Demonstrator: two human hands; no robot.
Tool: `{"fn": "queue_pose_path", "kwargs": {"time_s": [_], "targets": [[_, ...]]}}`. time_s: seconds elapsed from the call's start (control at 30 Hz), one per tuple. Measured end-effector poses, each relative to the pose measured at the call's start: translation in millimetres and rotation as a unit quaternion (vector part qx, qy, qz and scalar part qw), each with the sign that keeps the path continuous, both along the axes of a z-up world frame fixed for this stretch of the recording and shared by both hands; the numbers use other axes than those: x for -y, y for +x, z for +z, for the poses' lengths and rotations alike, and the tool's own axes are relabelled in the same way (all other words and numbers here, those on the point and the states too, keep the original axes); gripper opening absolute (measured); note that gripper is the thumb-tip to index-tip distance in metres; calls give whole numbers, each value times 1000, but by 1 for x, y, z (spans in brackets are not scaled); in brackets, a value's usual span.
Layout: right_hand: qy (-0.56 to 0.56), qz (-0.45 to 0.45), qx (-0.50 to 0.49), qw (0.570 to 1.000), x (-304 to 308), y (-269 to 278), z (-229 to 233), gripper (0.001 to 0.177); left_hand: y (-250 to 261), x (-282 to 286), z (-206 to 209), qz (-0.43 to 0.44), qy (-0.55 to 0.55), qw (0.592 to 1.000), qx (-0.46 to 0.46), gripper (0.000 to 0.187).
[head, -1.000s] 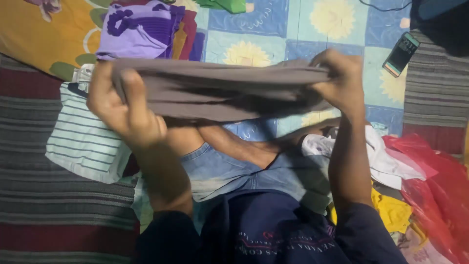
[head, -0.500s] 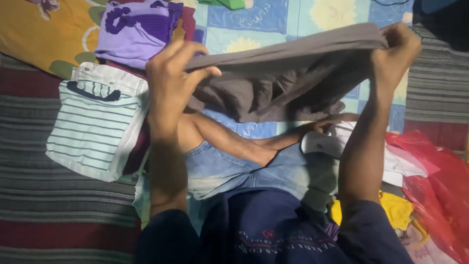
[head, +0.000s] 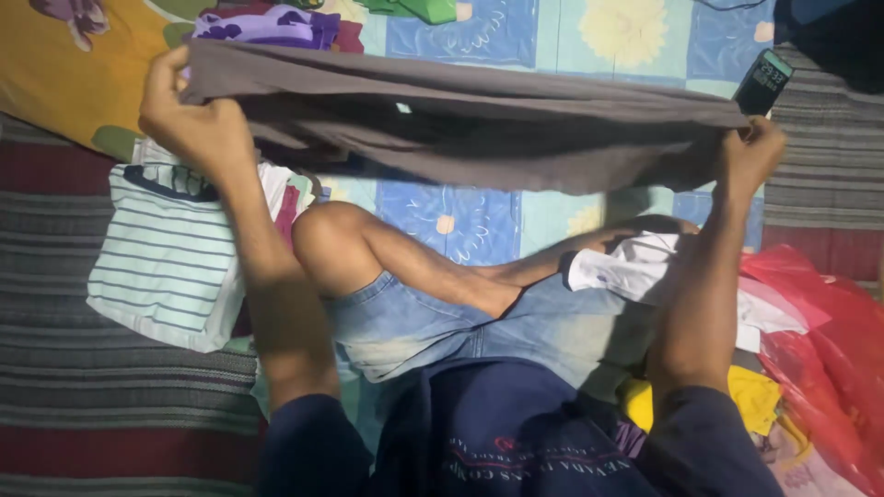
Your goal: Folding various items of clothing and stacking them neatly.
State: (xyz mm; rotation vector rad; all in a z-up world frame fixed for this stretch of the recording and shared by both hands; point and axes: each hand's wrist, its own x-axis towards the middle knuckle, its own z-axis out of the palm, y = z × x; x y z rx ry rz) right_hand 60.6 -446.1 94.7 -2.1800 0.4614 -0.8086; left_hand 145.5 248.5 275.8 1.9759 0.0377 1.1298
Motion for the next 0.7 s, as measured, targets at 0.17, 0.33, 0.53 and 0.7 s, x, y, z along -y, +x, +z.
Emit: {"fn": "queue_pose_path", "kwargs": {"time_s": [0.17,0.33,0.53,0.7], "targets": [[-117,38,-126,984,38,-8,7,15,14,-16,-13,30,166,986,-9,24],[105,196,-118,968,35,-35,111,33,21,-37,22,49,190,980,-44,21],[420,46,66,904,71,-9,107,24,49,-60,7,39,300,952,-52,24],[-48,7,-124,991,156,22,14,29,71,-22,-5,33,300,945,-125,32]]}}
